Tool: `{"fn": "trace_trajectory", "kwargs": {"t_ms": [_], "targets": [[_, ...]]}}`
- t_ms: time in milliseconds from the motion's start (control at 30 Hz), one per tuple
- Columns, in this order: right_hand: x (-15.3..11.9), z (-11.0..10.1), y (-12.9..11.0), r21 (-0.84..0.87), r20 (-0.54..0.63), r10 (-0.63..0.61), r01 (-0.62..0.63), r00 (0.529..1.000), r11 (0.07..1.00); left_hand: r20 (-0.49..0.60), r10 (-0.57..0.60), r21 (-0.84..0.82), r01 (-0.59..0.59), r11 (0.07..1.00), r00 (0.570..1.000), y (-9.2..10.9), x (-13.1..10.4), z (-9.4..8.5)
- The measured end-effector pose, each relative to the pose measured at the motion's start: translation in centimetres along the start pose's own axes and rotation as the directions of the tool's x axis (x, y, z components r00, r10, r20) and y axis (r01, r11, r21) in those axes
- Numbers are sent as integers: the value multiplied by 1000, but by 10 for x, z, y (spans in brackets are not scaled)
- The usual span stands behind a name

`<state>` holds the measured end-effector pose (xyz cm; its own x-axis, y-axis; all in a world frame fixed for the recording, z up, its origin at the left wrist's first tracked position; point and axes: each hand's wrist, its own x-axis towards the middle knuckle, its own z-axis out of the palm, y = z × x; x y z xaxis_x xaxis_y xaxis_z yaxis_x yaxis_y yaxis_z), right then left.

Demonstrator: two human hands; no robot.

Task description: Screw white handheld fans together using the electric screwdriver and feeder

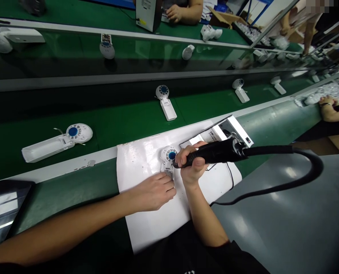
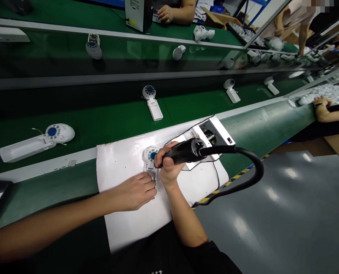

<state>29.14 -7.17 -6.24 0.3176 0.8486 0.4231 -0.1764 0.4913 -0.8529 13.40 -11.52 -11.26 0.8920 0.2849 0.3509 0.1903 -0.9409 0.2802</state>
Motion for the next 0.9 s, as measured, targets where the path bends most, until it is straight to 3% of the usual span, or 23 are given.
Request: {"fn": "trace_trajectory", "kwargs": {"t_ms": [100, 200, 267, 367, 433, 567, 667, 733, 800, 900], "targets": [[-1, 3, 3, 3, -5, -4, 4, 1000, 1000, -2, -16, 64, 17, 998, 1000, 6, 0, 3], [1, 4, -2, -10, 6, 3, -3, 1000, 1000, -24, -138, 147, 140, 979, 990, 13, 0, 5], [7, -1, -15, -22, -32, -72, 72, 997, 997, -40, -232, 173, 236, 956, 972, 9, -2, 1], [27, -22, -46, -152, -125, -341, 322, 932, 935, -72, -389, 241, 395, 887, 918, -23, -18, -21], [43, -38, -63, -264, -83, -455, 421, 886, 868, -131, -516, 353, 526, 774, 847, -58, -40, -46], [63, -51, -65, -295, -60, -527, 489, 848, 821, -214, -651, 453, 665, 595, 728, -114, -90, -95], [63, -44, -50, -255, -109, -471, 434, 875, 864, -231, -699, 440, 713, 545, 677, -121, -99, -120], [58, -37, -42, -243, -134, -450, 411, 883, 878, -236, -685, 437, 705, 559, 689, -120, -83, -126], [51, -32, -39, -231, -134, -453, 417, 881, 879, -205, -622, 429, 640, 637, 756, -124, -53, -123], [40, -26, -45, -147, -76, -388, 375, 918, 915, -73, -509, 376, 496, 783, 858, -152, -2, -105]]}}
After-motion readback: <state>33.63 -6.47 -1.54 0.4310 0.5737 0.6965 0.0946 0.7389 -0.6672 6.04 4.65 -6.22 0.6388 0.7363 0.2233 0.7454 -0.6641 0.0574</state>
